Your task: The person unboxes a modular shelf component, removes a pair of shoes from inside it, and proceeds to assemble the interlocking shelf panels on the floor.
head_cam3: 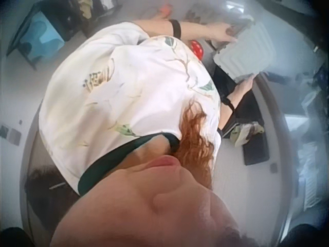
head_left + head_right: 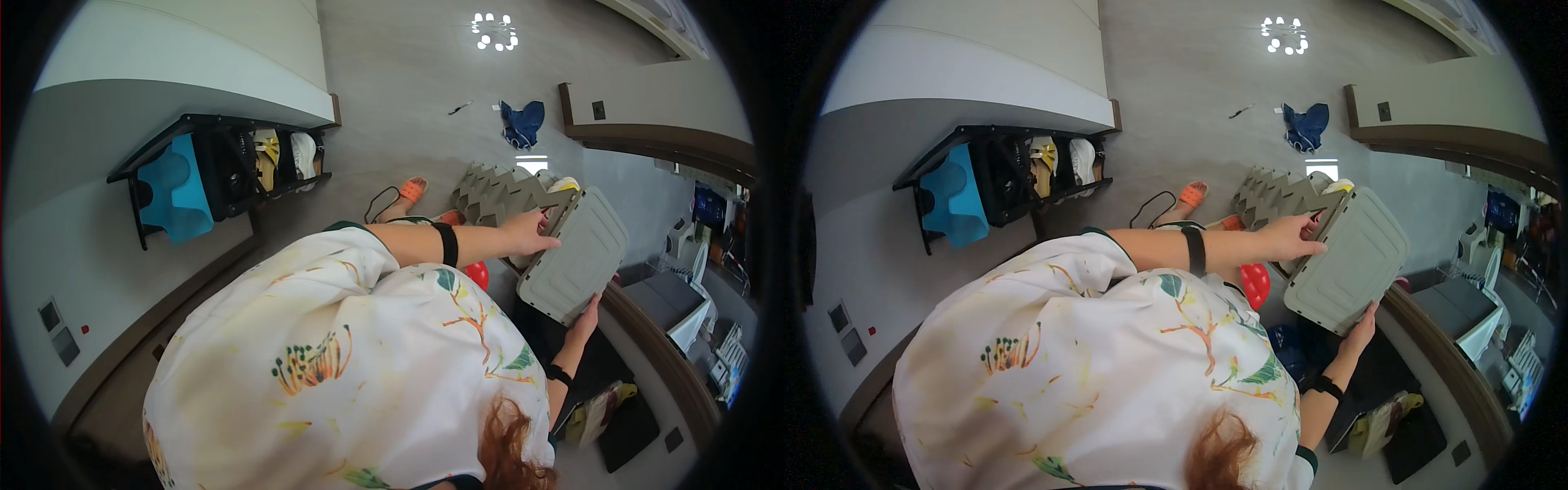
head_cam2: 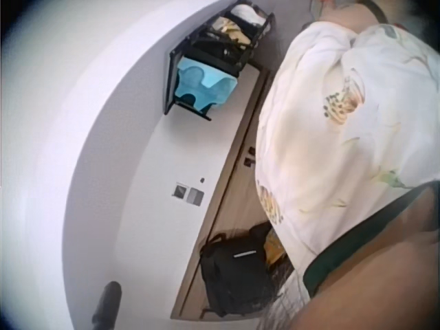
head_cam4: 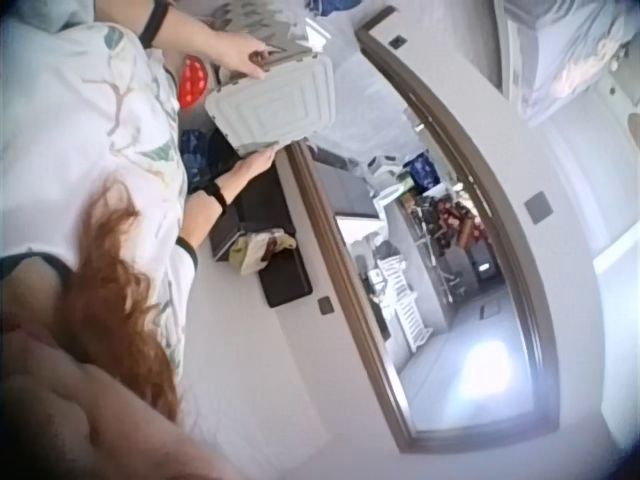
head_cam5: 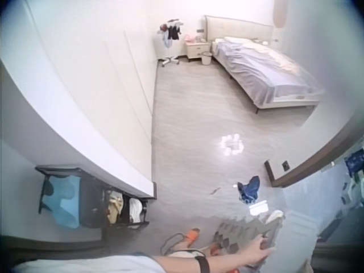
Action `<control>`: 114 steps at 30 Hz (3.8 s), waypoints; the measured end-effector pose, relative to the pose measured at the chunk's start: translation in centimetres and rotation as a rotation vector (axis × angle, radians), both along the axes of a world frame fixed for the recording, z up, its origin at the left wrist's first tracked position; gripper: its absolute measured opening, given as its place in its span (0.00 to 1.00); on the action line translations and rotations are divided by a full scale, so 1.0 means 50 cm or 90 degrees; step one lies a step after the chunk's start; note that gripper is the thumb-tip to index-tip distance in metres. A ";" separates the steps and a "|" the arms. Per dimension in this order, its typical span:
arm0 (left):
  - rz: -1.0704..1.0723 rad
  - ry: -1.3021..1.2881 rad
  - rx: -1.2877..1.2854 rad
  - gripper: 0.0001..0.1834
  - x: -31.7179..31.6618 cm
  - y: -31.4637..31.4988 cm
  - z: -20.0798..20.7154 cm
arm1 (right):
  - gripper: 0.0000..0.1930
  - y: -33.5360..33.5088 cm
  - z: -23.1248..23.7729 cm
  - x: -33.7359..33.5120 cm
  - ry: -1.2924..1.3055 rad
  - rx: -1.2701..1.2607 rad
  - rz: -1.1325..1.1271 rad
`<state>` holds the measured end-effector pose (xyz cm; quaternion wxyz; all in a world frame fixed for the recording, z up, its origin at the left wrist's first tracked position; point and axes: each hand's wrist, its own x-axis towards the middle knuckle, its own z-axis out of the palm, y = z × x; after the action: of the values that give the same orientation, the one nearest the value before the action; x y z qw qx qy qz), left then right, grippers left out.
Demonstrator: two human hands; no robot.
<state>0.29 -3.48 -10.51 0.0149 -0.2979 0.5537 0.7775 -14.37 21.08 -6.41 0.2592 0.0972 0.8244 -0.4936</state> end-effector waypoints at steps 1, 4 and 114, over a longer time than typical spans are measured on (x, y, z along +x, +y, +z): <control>-0.005 0.017 -0.028 0.29 -0.005 0.012 -0.021 | 0.30 0.008 -0.011 -0.003 0.016 -0.003 -0.011; -0.044 0.070 -0.119 0.32 0.013 0.004 0.012 | 0.31 0.010 -0.007 0.005 0.003 -0.043 -0.037; -0.196 -0.070 -0.136 0.66 0.054 0.115 -0.030 | 0.29 -0.012 -0.029 0.056 -0.050 -0.145 -0.254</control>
<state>3.01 2.26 -12.03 0.1323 -0.2520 0.6702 0.6854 -11.59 20.46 -7.87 0.1974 0.2475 0.7170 -0.6211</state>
